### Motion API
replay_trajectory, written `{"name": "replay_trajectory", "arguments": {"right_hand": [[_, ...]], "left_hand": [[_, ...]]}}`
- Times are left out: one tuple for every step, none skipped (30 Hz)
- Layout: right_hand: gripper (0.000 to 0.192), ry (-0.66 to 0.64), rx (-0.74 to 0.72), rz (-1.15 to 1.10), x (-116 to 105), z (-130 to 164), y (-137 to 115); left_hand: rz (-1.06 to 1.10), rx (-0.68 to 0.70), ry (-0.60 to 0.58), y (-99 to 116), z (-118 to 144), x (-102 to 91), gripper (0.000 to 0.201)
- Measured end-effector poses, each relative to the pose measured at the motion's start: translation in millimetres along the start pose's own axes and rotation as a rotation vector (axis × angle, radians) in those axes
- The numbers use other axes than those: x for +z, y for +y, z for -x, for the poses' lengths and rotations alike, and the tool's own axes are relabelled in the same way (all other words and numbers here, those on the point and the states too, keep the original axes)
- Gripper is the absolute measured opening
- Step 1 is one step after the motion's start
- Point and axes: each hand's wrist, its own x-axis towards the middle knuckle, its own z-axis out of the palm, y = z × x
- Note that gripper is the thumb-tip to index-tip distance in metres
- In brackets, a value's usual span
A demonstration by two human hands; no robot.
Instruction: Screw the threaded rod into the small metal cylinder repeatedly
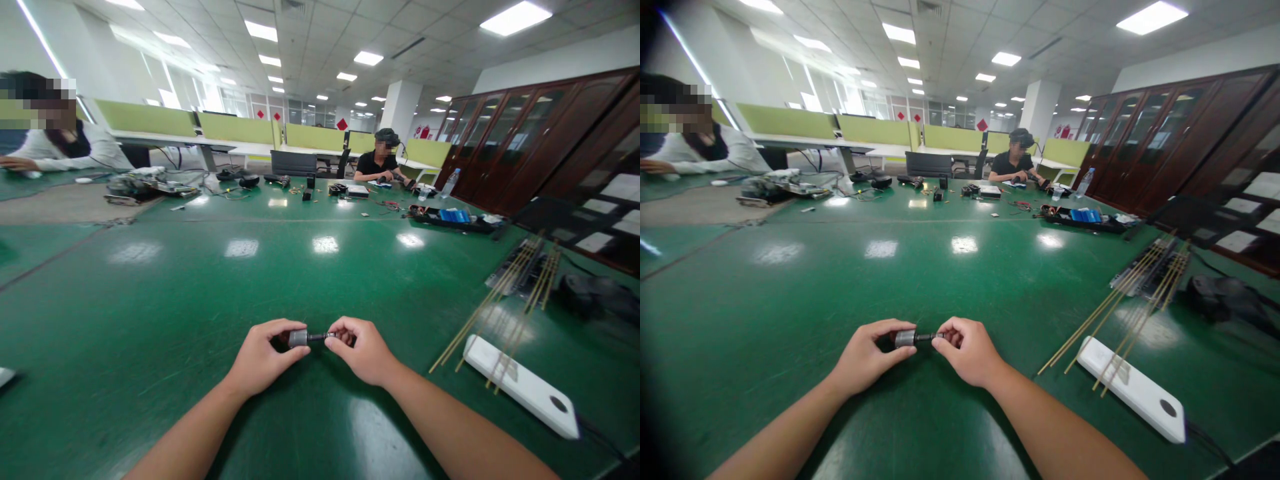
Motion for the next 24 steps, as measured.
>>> {"name": "replay_trajectory", "arguments": {"right_hand": [[0.012,0.001,0.000,0.001,-0.1,0.1,-0.1],[0.012,0.003,0.000,0.005,-0.1,0.1,-0.2],[0.012,0.006,0.000,0.009,-0.2,0.1,-0.3],[0.012,0.008,-0.001,0.012,-0.3,0.2,-0.4],[0.012,0.008,-0.001,0.013,-0.3,0.2,-0.5],[0.012,0.006,-0.002,0.012,-0.4,0.3,-0.7],[0.012,0.003,-0.003,0.010,-0.4,0.4,-0.9],[0.012,0.000,-0.003,0.008,-0.5,0.5,-1.1],[0.012,-0.001,-0.003,0.006,-0.5,0.6,-1.3],[0.012,-0.001,-0.003,0.007,-0.6,0.7,-1.5],[0.012,0.000,-0.002,0.008,-0.8,0.8,-1.7],[0.012,0.002,-0.002,0.010,-0.9,0.9,-1.8],[0.012,0.004,-0.001,0.011,-0.9,1.0,-1.9],[0.012,0.005,-0.001,0.011,-1.0,1.0,-2.0],[0.012,0.005,0.000,0.008,-0.9,1.0,-2.0],[0.012,0.005,0.001,0.004,-0.9,1.0,-2.1],[0.012,0.002,0.002,0.002,-0.8,0.9,-2.2],[0.012,-0.001,0.003,0.001,-0.8,0.9,-2.3],[0.012,-0.003,0.004,0.001,-0.9,0.8,-2.5],[0.012,-0.004,0.006,0.002,-1.0,0.9,-2.7],[0.012,-0.003,0.008,0.003,-1.1,0.9,-2.9],[0.013,-0.001,0.009,0.004,-1.3,0.9,-3.1],[0.013,0.002,0.009,0.005,-1.4,1.0,-3.2],[0.013,0.004,0.009,0.005,-1.5,1.0,-3.2]], "left_hand": [[0.000,-0.002,0.002,0.1,0.1,-0.1,0.032],[0.002,-0.003,0.003,0.2,0.1,-0.2,0.032],[0.004,-0.003,0.003,0.4,0.0,-0.3,0.032],[0.006,-0.003,0.004,0.7,-0.1,-0.4,0.032],[0.006,-0.004,0.003,1.0,-0.3,-0.4,0.032],[0.006,-0.006,0.004,1.3,-0.4,-0.4,0.032],[0.004,-0.009,0.006,1.6,-0.6,-0.4,0.032],[0.003,-0.012,0.006,2.0,-0.7,-0.4,0.032],[0.002,-0.013,0.007,2.3,-0.7,-0.3,0.032],[0.002,-0.013,0.005,2.7,-0.6,-0.3,0.032],[0.003,-0.010,0.004,3.1,-0.5,-0.3,0.032],[0.004,-0.006,0.004,3.4,-0.3,-0.3,0.032],[0.006,-0.003,0.004,3.7,-0.2,-0.4,0.032],[0.008,-0.001,0.005,3.9,-0.1,-0.6,0.032],[0.009,0.000,0.005,4.0,-0.1,-0.7,0.032],[0.009,0.002,0.003,4.0,-0.2,-0.9,0.032],[0.008,0.004,0.001,4.0,-0.3,-1.0,0.032],[0.006,0.007,-0.001,4.0,-0.4,-1.2,0.032],[0.005,0.009,-0.003,4.0,-0.6,-1.4,0.032],[0.004,0.009,-0.004,4.0,-0.8,-1.5,0.032],[0.004,0.009,-0.004,4.1,-0.9,-1.6,0.032],[0.005,0.008,-0.003,4.3,-0.9,-1.7,0.032],[0.005,0.008,-0.001,4.4,-0.9,-1.8,0.032],[0.005,0.007,0.000,4.6,-0.8,-1.8,0.032]]}}
